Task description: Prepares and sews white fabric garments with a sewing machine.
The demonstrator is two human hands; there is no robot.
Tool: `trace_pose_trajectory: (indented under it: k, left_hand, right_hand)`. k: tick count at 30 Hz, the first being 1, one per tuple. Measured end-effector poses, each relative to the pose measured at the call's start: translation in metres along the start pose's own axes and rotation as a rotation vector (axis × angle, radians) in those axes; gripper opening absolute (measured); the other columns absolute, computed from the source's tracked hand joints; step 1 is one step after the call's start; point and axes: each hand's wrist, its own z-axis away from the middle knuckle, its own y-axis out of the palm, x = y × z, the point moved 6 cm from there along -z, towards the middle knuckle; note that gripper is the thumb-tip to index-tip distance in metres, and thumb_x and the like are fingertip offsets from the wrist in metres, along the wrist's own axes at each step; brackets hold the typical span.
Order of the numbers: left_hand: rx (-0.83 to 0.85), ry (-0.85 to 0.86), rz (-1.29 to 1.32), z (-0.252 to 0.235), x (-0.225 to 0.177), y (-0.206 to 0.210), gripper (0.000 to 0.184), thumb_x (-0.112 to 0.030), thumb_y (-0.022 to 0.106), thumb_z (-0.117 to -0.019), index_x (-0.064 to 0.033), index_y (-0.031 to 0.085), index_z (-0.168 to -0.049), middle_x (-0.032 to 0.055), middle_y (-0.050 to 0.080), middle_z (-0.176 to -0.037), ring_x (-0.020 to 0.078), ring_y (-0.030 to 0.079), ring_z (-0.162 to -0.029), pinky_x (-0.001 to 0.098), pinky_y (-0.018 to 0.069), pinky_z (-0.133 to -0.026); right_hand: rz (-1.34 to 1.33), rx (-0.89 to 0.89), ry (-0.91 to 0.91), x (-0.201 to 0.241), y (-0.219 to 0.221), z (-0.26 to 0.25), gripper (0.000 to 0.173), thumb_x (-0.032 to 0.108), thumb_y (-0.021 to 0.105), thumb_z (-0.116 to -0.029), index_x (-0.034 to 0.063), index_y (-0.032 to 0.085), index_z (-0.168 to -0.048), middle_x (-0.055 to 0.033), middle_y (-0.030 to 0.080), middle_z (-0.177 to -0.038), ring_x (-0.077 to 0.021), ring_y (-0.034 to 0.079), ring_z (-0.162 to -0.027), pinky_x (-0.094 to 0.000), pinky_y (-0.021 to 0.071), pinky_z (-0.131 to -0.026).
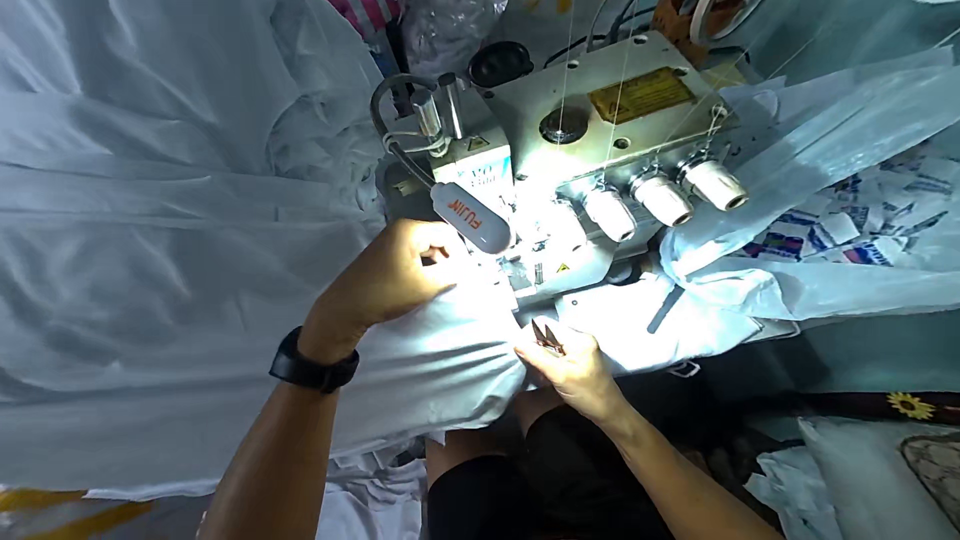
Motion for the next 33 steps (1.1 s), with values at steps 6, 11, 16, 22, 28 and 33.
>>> trace_pose_trajectory:
  k: [6,11,16,22,28,33]
  left_hand:
    - [-0.147,0.057,-0.404,0.001,0.025,0.014,0.009,0.006,0.062,-0.0870,0.0009,0.067,-0.082,0.0171,0.063,-0.088,0.0324,0.062,-0.082,0.0547,0.0455,-0.080]
    - [-0.111,-0.007,-0.242,0.005,0.031,0.012,0.010,0.005,0.061,-0.0896,-0.0010,0.067,-0.085,0.0159,0.065,-0.116,0.0297,0.062,-0.106,0.0550,0.0441,-0.093]
    - [-0.216,0.028,-0.293,0.001,0.044,0.017,0.008,-0.005,0.062,-0.0917,-0.0039,0.070,-0.090,0.0129,0.066,-0.119,0.0281,0.061,-0.113,0.0580,0.0376,-0.103]
    - [-0.341,0.035,-0.226,0.019,0.035,0.008,0.009,-0.011,0.061,-0.0973,-0.0046,0.067,-0.098,0.0023,0.067,-0.086,0.0076,0.062,-0.086,0.0323,0.0459,-0.094]
    - [-0.453,-0.033,-0.121,0.075,0.036,-0.003,0.015,-0.016,0.061,-0.0994,-0.0017,0.065,-0.098,-0.0018,0.066,-0.089,-0.0048,0.061,-0.082,0.0126,0.0516,-0.076]
    - [-0.532,-0.189,-0.013,0.119,0.055,0.007,0.008,-0.008,0.062,-0.0967,-0.0001,0.064,-0.097,-0.0064,0.064,-0.083,-0.0091,0.058,-0.073,0.0091,0.0498,-0.068]
  right_hand:
    - [0.079,0.014,-0.071,0.009,0.007,0.005,0.014,0.009,0.068,-0.0915,0.0030,0.069,-0.079,0.0095,0.058,-0.067,0.0108,0.049,-0.062,-0.0067,0.0413,-0.058]
    - [0.101,0.001,-0.072,0.010,0.008,0.006,0.014,0.009,0.069,-0.0892,0.0043,0.067,-0.076,0.0102,0.054,-0.066,0.0112,0.045,-0.060,-0.0061,0.0371,-0.055]
    - [0.045,0.071,-0.031,0.001,0.010,0.010,0.007,0.007,0.069,-0.0858,0.0036,0.069,-0.080,0.0069,0.062,-0.077,0.0094,0.050,-0.066,-0.0070,0.0410,-0.059]
    - [-0.074,0.068,0.066,-0.004,0.005,0.007,0.011,0.008,0.066,-0.0919,0.0105,0.067,-0.081,0.0121,0.060,-0.072,0.0088,0.050,-0.058,-0.0085,0.0426,-0.053]
    - [-0.115,0.088,0.016,0.002,0.009,0.001,0.009,0.008,0.066,-0.0913,0.0124,0.068,-0.084,0.0135,0.060,-0.073,0.0089,0.052,-0.060,-0.0089,0.0443,-0.055]
    - [-0.120,0.151,0.048,0.001,0.018,-0.001,0.009,0.010,0.065,-0.0928,0.0139,0.068,-0.085,0.0137,0.061,-0.074,0.0077,0.053,-0.060,-0.0100,0.0445,-0.054]
